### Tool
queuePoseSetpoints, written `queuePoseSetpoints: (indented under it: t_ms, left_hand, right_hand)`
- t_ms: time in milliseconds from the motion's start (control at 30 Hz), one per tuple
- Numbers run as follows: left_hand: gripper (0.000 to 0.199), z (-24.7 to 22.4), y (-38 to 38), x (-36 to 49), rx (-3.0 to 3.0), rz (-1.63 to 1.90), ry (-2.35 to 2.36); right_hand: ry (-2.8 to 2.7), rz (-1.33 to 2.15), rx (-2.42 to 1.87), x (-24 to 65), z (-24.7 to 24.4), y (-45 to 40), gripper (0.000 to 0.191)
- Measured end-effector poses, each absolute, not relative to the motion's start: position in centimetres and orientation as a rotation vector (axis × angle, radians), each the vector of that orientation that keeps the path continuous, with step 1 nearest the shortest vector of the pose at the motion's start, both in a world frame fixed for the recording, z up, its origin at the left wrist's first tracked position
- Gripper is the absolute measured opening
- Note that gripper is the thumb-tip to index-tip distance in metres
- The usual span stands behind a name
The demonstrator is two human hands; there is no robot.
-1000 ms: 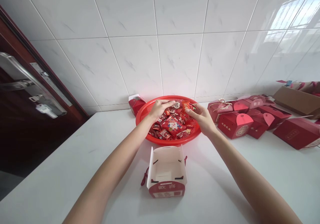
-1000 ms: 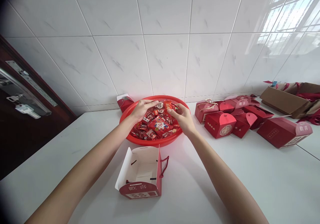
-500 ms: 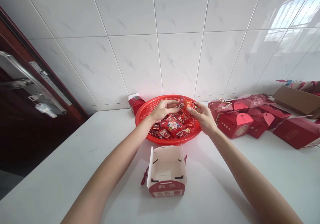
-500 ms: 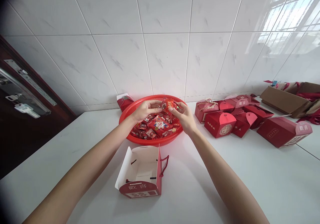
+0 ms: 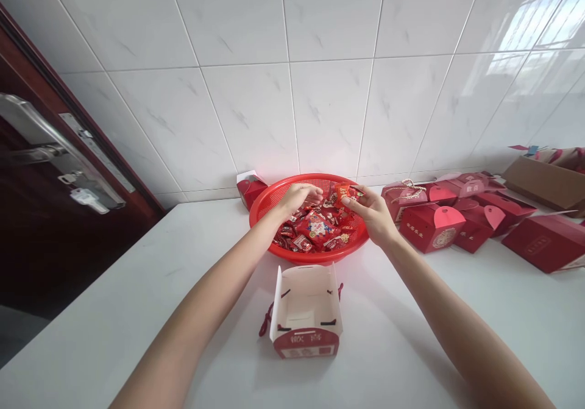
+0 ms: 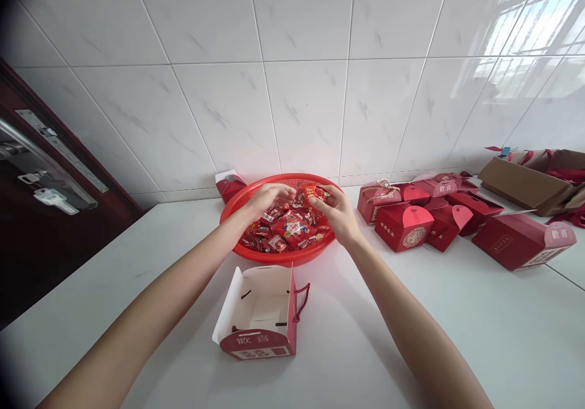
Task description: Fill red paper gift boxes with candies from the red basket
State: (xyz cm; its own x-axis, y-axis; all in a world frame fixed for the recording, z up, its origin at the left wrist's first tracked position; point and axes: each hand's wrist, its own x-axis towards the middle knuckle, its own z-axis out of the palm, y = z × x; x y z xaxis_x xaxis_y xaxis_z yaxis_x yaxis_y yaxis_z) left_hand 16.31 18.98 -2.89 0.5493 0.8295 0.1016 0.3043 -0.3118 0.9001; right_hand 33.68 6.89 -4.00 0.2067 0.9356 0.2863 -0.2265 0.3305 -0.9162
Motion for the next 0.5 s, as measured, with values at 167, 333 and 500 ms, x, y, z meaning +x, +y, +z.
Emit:
queuePoseSetpoints:
  t_ms: [167,333,500]
  left_hand:
    - [0.027,-5.3,20.2,15.3,2.045,0.372,1.117]
    - [0.037,-6.3,20.6,14.8,2.135,0.006,1.153]
    - [0.037,-5.5,19.8,14.9,2.170,-0.160,1.057]
  right_hand:
    - [-1.019,0.982,-0.877,33.6,-3.9,6.8,0.047]
    - [-1.037,0.985,-0.934,33.7,-4.1,6.8,0.048]
    - [-1.044,0.981,-0.941,33.8,-4.3,6.9,0.050]
